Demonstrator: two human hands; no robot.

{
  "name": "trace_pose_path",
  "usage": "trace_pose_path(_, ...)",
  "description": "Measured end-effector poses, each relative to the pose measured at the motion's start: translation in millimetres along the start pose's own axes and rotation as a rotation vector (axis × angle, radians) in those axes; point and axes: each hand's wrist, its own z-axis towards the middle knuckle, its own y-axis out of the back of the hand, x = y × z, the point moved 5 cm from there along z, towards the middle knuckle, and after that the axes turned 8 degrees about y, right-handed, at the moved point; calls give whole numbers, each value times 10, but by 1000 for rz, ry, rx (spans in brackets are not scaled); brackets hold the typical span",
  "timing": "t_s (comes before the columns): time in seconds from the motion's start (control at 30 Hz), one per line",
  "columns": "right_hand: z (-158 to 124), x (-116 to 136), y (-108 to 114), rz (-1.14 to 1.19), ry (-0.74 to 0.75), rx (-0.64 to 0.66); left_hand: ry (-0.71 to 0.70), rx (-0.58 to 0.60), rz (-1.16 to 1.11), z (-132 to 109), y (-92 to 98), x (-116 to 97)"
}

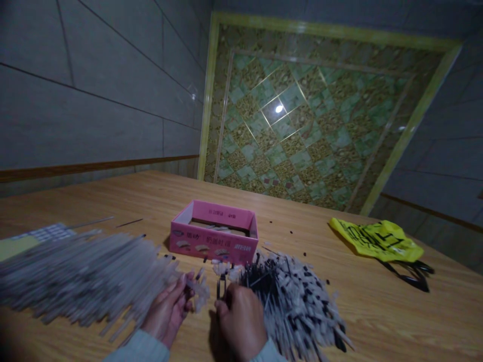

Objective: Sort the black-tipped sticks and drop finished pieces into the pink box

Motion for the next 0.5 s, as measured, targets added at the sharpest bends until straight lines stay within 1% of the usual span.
trace_pose_path(0.07,-51,12,-51,-190,-4,62,-5,-5,11,-18,-7,-10)
trace_pose_path(0.13,-93,39,-115,-284,-3,97,-6,-18,30,-37,-8,-21)
trace_pose_path(0.23,-112,55,-192,-330,-3,140,-16,-32,65,-57,-9,-32)
trace_pose_path(0.33,-103,51,-214,-342,4,139,-54,-30,123,-65,-15,-11)
trace_pose_path(0.4,-106,57,-220,-373,12,123,-76,3,213,-74,-37,32)
trace_pose_path(0.5,-121,90,-251,-410,27,124,-101,86,392,-115,-94,105)
